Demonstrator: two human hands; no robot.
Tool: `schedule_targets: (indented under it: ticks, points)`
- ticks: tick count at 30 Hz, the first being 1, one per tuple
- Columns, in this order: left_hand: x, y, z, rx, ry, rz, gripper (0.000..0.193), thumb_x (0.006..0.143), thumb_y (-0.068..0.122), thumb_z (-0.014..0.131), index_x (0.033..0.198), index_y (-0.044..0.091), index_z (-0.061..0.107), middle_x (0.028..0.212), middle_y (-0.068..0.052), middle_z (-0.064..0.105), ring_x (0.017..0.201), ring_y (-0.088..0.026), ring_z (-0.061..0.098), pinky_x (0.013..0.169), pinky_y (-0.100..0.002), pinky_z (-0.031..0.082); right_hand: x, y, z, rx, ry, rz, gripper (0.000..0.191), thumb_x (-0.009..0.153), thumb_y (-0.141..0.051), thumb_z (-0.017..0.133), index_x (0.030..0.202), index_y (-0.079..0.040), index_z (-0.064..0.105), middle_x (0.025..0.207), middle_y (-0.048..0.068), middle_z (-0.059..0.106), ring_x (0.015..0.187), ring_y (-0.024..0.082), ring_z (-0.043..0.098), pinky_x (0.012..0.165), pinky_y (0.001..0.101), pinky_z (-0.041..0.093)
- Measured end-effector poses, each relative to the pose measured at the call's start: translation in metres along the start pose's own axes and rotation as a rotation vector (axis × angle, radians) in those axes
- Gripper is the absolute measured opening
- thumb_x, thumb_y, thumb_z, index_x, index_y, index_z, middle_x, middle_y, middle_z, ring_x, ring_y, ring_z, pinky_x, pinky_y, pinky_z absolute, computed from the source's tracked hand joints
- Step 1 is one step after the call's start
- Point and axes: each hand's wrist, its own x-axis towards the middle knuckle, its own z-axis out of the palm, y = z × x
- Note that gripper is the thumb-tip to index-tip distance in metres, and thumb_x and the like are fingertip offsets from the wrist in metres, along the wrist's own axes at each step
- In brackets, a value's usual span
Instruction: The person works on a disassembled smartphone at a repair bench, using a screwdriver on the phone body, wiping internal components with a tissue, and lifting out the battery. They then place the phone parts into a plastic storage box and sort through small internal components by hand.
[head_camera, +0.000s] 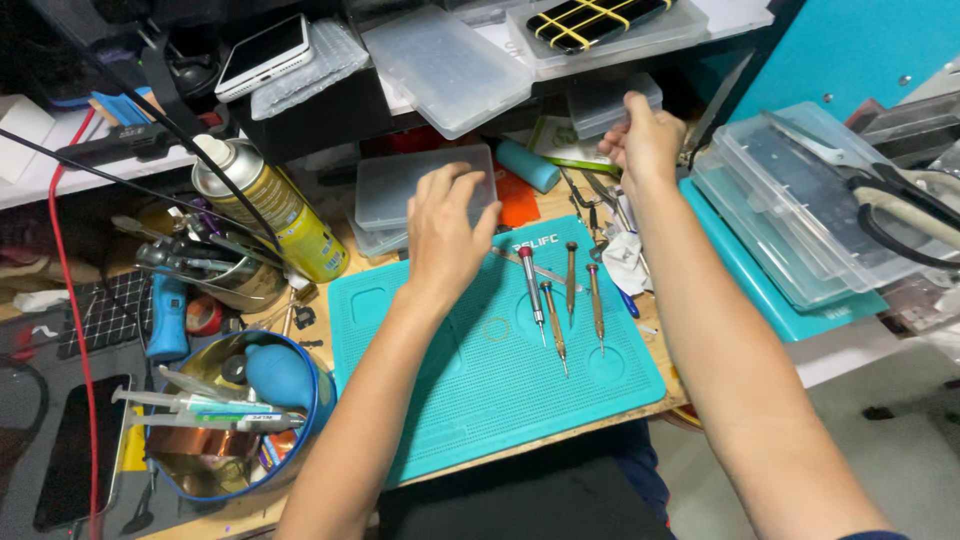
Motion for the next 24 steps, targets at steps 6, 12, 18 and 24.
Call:
schedule_targets:
  ticks: [6, 12, 18, 24]
  points:
    - [-0.007, -0.028, -0.03, 0.199, -0.062, -0.019, 0.045, 0.082, 0.027, 0.082, 0.116, 0.0, 0.07, 0.126, -0.017, 0.063, 0.122, -0.037, 0.053, 0.102, -0.05, 0.04, 0.044, 0.005, 0.029, 0.109, 0.077, 0.164, 0.021, 0.092, -0.02, 0.067, 0.081, -0.007, 0.055, 0.064, 0.005, 0.051, 0.049, 0.015, 0.05, 0.041, 0.0293, 0.038]
    - [-0.01, -0.026, -0.026, 0.214, -0.077, -0.067, 0.053, 0.073, 0.026, 0.087, 0.115, -0.001, 0.069, 0.125, -0.018, 0.061, 0.121, -0.037, 0.053, 0.102, -0.052, 0.039, 0.06, 0.013, 0.042, 0.411, -0.02, 0.397, 0.02, 0.098, -0.014, 0.047, 0.086, -0.006, 0.062, 0.072, 0.01, 0.062, 0.06, 0.021, 0.059, 0.054, 0.0357, 0.053]
    - [-0.018, -0.024, -0.025, 0.301, -0.056, 0.001, 0.056, 0.068, 0.015, 0.086, 0.118, 0.001, 0.066, 0.125, -0.017, 0.059, 0.121, -0.037, 0.053, 0.103, -0.051, 0.04, 0.044, 0.012, 0.046, 0.4, -0.064, 0.293, 0.028, 0.095, -0.019, 0.045, 0.095, -0.002, 0.067, 0.087, 0.014, 0.071, 0.086, 0.029, 0.069, 0.079, 0.0456, 0.063]
    - [-0.024, -0.032, -0.019, 0.412, 0.01, 0.075, 0.042, 0.078, 0.002, 0.077, 0.119, 0.006, 0.067, 0.125, -0.01, 0.063, 0.122, -0.03, 0.057, 0.105, -0.046, 0.042, -0.016, 0.021, 0.041, -0.242, -0.352, 0.038, 0.023, 0.095, -0.016, 0.064, 0.104, 0.005, 0.066, 0.089, 0.011, 0.073, 0.078, 0.022, 0.076, 0.065, 0.0351, 0.063]
